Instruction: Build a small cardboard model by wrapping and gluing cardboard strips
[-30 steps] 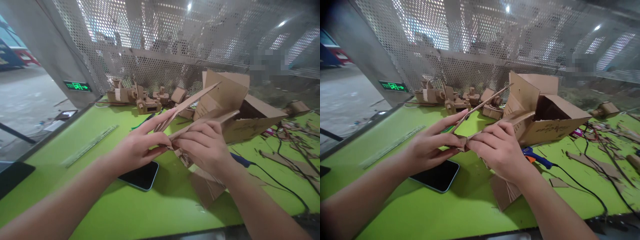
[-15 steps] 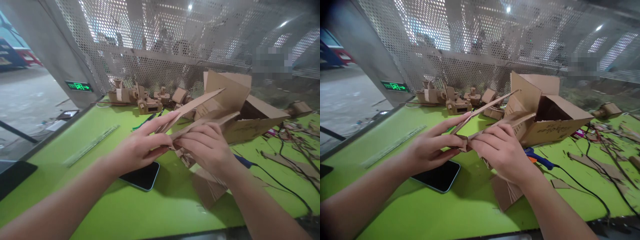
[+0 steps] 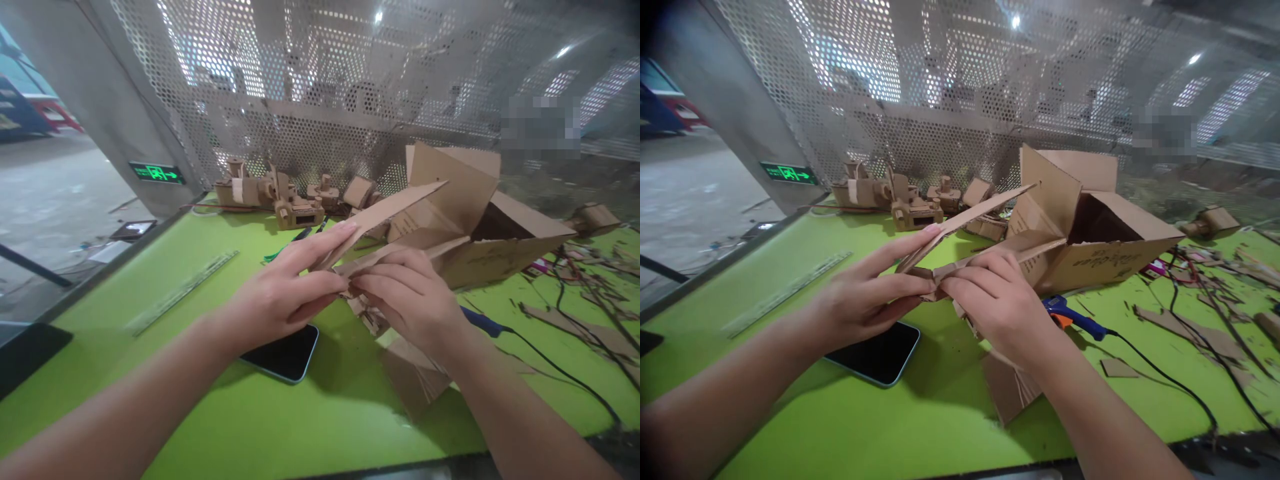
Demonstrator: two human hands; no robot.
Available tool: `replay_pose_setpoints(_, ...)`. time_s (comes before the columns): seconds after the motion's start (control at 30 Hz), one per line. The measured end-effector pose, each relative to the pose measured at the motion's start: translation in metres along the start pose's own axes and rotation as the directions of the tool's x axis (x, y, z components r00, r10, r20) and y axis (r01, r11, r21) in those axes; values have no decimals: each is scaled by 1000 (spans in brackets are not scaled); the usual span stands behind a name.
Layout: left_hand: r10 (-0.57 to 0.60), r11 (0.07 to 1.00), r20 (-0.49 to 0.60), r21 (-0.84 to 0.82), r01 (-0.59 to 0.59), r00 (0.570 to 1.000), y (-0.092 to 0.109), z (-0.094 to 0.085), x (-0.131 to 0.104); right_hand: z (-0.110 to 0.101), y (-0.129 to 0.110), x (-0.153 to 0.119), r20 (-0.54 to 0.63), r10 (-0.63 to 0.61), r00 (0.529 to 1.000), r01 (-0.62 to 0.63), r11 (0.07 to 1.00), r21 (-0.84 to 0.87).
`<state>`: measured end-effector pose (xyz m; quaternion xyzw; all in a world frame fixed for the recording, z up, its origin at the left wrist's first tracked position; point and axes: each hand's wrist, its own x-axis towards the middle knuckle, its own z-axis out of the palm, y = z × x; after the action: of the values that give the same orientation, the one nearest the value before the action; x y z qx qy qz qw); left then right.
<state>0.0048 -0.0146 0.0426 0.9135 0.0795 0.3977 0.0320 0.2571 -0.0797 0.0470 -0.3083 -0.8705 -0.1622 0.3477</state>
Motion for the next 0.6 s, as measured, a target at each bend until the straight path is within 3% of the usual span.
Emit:
replay_pose_setpoints(0.27,9,999,43,31,-11,999,1,2,-2,0,-4,1,-9,0,1000,0,1000,6)
replay_pose_setpoints(0.6,20,996,119,-92,-9,993,0,5,-2,-16,-1,0,112,-80,990,67,991,114)
